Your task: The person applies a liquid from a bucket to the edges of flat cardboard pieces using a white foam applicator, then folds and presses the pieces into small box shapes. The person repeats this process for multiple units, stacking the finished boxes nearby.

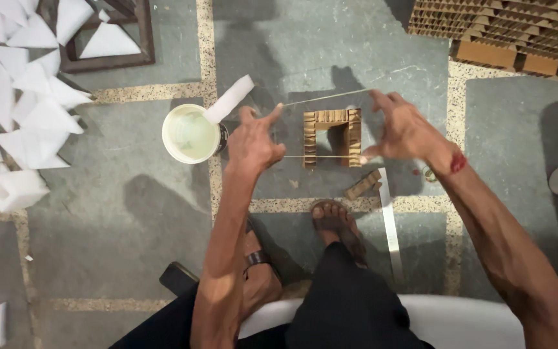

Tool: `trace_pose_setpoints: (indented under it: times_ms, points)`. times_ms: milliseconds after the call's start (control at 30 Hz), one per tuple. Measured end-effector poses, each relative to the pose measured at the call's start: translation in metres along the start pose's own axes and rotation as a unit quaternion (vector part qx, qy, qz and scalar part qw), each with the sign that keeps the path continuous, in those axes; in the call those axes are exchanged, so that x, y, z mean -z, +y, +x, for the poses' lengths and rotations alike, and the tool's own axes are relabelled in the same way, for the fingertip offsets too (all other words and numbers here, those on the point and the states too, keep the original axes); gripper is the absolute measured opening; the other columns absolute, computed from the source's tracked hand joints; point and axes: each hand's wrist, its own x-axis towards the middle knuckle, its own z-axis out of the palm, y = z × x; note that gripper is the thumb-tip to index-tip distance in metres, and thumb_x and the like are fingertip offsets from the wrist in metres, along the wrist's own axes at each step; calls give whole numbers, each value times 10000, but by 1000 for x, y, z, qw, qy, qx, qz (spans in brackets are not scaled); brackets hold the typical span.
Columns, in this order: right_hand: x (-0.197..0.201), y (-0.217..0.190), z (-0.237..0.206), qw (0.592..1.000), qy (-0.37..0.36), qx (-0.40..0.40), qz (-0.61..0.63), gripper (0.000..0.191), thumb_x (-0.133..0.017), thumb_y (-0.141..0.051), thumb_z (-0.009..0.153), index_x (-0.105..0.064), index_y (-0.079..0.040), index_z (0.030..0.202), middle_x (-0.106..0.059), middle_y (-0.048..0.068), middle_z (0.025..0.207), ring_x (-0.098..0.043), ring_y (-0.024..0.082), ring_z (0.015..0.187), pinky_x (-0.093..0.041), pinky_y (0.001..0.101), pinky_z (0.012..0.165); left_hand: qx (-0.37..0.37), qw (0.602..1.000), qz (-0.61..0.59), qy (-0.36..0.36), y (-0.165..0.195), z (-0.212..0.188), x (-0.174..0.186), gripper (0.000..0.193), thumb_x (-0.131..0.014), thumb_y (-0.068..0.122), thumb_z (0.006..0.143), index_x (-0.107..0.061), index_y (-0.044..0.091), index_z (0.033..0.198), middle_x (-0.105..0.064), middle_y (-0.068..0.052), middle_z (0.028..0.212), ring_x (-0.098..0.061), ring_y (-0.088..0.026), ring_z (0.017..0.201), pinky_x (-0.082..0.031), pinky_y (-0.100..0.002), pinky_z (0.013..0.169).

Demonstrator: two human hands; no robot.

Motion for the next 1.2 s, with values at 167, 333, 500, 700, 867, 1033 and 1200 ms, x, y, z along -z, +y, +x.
trace_pose_setpoints:
  times_ms: [167,333,500,700,867,1033,1200]
  points:
    - [-11,22,40,995,-59,-76,19,1114,-998,-269,594,-396,117,1448,-535,298,1402,-581,446,1203,-493,463,1039,-1,990,42,-133,-9,54,-41,935,-762,223,681,-437,401,1539,-559,-233,1367,-661,-373,1142,-548,-441,986]
    - [-38,31,48,979,-129,-122,97,1079,-1005,-301,542,-486,87,1405,-593,289,1379,-565,406,1312,-476,438,1098,-27,983,1,-180,-16,71,-85,848,-815,292,670,-551,303,1476,-707,-154,1217,-695,-329,1117,-550,-443,991]
    - [-51,28,44,975,-112,-139,133,1024,-994,-293,517,-563,44,1382,-656,244,1329,-608,392,1262,-470,452,1080,-136,983,-125,-15,-39,54,-125,741,-873,239,674,-625,146,1365,-696,-186,1069,-670,-370,988,-546,-475,847]
    - [-51,28,50,963,-131,-178,155,887,-973,-278,525,-661,42,1291,-732,227,1251,-681,366,1190,-525,441,1047,-157,937,-293,112,-44,22,-161,390,-759,117,913,-677,176,1290,-762,-80,1113,-807,-213,862,-653,-323,821]
    - [-54,26,51,964,-123,-189,142,873,-998,-259,517,-666,32,1271,-734,207,1195,-685,357,1134,-524,441,1007,-295,908,-19,297,-25,18,-150,1002,-751,-6,912,-196,285,1694,-286,-164,1700,-479,-379,1526,-419,-436,1270]
    - [-49,21,51,964,-144,-189,120,726,-974,-277,560,-745,1,1191,-774,177,1124,-711,340,1070,-543,432,965,-498,809,239,200,1,48,-128,1070,-835,221,797,-214,276,1667,-166,-76,1730,-206,-325,1576,-143,-492,1300]
    - [-48,20,49,972,-114,-164,127,772,-1008,-242,561,-685,34,1205,-751,165,1099,-715,299,1031,-551,379,938,-533,797,276,63,12,56,-131,1160,-846,359,759,-139,229,1669,-101,40,1733,-147,-226,1588,-128,-434,1322]
